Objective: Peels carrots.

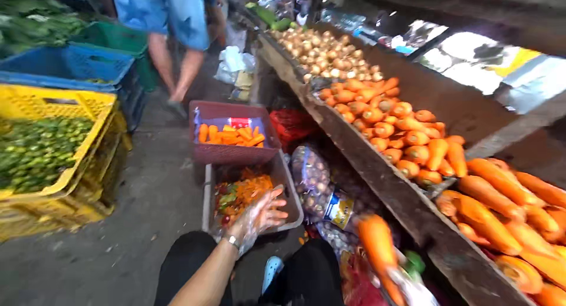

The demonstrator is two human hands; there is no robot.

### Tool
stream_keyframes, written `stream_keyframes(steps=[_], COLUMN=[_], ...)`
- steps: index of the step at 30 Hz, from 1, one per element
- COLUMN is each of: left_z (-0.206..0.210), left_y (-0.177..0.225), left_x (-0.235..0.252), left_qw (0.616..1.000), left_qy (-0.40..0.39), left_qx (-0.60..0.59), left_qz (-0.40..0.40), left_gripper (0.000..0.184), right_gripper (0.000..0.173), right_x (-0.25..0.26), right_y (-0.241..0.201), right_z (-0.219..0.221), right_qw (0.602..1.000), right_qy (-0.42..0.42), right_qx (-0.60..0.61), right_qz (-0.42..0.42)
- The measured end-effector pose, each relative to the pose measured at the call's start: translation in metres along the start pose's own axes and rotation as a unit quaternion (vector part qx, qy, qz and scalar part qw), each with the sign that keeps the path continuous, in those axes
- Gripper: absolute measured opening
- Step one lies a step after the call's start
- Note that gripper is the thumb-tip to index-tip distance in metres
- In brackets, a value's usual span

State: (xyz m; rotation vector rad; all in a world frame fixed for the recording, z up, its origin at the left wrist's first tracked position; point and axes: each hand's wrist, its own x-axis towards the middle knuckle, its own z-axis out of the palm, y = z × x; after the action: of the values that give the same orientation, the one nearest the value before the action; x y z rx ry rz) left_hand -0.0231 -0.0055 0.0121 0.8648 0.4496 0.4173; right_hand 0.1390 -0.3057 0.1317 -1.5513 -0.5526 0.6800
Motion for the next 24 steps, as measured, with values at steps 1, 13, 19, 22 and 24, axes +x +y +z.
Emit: stream_keyframes(steps=[1,13,19,22,24], left_z=[-0.002,-0.041,-0.047,-0.053,-0.050], left_y=[0.003,0.010,0.006,0.000,0.002], left_x=[-0.004,-0.014,-0.001,0.000,-0.002], left_qw=[1.000,0.987,0.931,0.943,0.951], left_qy=[-0.011,0.099,0.169,0.138,0.150], left_qx=[0.011,-0.118,-0.319,-0.300,-0.266], left_qz=[0.013,-0.050,-0.061,-0.049,-0.047], left_gripper=[0.055,0.037,0.048,0.047,0.041], right_gripper=[0.047,0.044,0.028,0.033,0.043], right_x=[0.029,0.175,0.161,0.152,0.150], right_y=[0.010,0.048,0.091,0.096,0.099], right_z=[0.021,0.154,0.176,0.168,0.163], right_qw=[0.998,0.942,0.970,0.972,0.969], right_qy=[-0.054,-0.290,-0.201,-0.211,-0.224], right_qx=[-0.033,0.086,-0.087,-0.074,-0.096], right_qz=[0.026,0.142,0.101,0.069,0.041])
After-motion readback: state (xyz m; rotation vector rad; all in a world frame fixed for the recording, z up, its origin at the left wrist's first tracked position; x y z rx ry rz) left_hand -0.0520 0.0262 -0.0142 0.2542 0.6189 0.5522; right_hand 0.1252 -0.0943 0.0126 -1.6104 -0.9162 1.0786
